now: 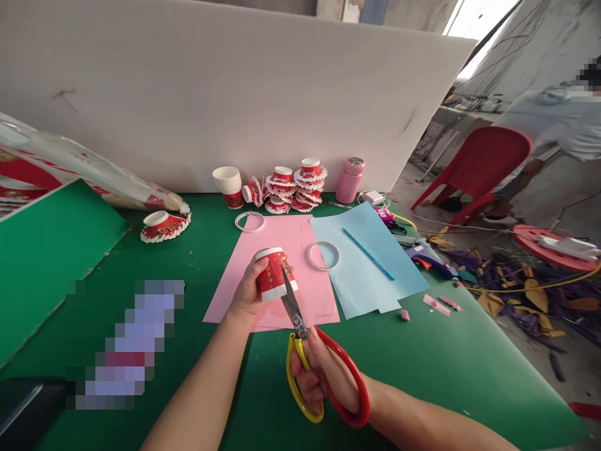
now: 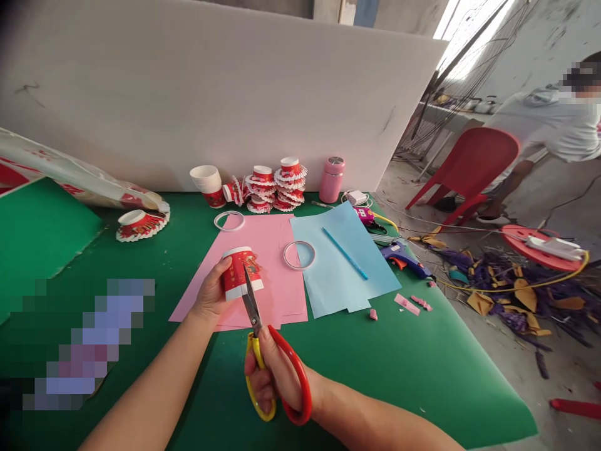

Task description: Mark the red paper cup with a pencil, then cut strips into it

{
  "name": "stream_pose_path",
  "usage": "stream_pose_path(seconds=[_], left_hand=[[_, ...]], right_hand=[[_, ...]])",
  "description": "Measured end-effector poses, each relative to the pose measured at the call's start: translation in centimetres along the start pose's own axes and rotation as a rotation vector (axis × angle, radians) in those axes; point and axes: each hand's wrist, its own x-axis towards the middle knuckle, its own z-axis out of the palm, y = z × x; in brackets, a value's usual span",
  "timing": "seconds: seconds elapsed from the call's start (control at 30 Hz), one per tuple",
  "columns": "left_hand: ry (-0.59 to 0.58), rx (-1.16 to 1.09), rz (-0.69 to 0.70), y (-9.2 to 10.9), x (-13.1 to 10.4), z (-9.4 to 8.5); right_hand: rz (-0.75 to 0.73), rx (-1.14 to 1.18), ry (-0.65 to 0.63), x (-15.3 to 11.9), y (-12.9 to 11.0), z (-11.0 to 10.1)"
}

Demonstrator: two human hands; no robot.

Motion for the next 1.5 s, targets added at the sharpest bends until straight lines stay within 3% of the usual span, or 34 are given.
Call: stream_pose_path(seconds=[1.0,1.5], left_hand=[[0.038,0.017,-0.002,-0.2,0.1,-0.2],[0.038,0.049,-0.007,-0.3,0.1,-0.1]], right_hand=[[0.012,0.027,0.100,0.2,0.6,-0.2],[-0.201,-0.087,0.059,0.3,1.2,-0.4]])
